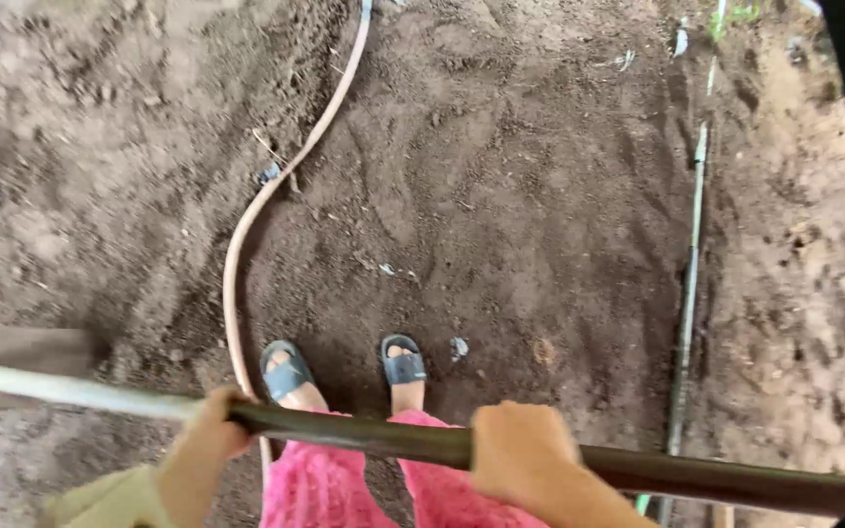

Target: The person uses a hoe to dig and loosen soil in a garden bed. They repeatedly strike the ground and pull the soil backward, working around a white irrigation pipe and metal frame borders.

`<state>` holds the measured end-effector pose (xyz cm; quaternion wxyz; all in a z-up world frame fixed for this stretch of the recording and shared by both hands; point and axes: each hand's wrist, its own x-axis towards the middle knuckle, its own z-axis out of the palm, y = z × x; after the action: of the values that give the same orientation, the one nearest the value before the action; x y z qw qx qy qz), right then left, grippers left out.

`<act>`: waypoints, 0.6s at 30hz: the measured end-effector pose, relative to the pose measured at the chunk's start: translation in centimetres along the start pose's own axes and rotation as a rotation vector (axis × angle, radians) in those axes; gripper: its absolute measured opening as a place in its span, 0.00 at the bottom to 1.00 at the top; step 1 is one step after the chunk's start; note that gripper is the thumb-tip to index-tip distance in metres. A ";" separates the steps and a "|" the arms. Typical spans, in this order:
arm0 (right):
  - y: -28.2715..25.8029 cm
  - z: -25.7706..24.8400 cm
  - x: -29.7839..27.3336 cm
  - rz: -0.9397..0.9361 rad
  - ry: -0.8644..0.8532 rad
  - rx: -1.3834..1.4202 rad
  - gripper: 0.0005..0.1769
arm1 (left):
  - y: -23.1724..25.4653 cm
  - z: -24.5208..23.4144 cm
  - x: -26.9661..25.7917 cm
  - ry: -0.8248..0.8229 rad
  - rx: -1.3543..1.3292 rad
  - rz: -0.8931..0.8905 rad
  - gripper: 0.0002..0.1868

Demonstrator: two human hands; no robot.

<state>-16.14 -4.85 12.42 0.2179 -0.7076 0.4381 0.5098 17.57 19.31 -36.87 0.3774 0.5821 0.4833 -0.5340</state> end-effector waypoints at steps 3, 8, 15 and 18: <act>3.6 -1.2 -2.1 0.132 -0.017 -0.053 0.15 | -6.5 6.2 -4.8 -0.077 -0.265 -0.226 0.08; 11.5 4.2 2.5 0.178 0.135 -0.194 0.16 | -13.3 10.6 -19.1 -0.084 -0.387 -0.070 0.17; 5.9 3.3 6.2 0.016 0.071 -0.099 0.05 | -6.8 6.7 -31.8 0.109 0.245 0.294 0.14; -1.0 0.1 3.4 -0.082 0.074 -0.032 0.04 | -4.9 3.2 -40.7 0.296 0.767 0.425 0.26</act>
<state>-15.01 -5.56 9.13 0.2112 -0.7467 0.4082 0.4809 13.56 10.98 3.20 0.1630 0.8358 0.1694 -0.4962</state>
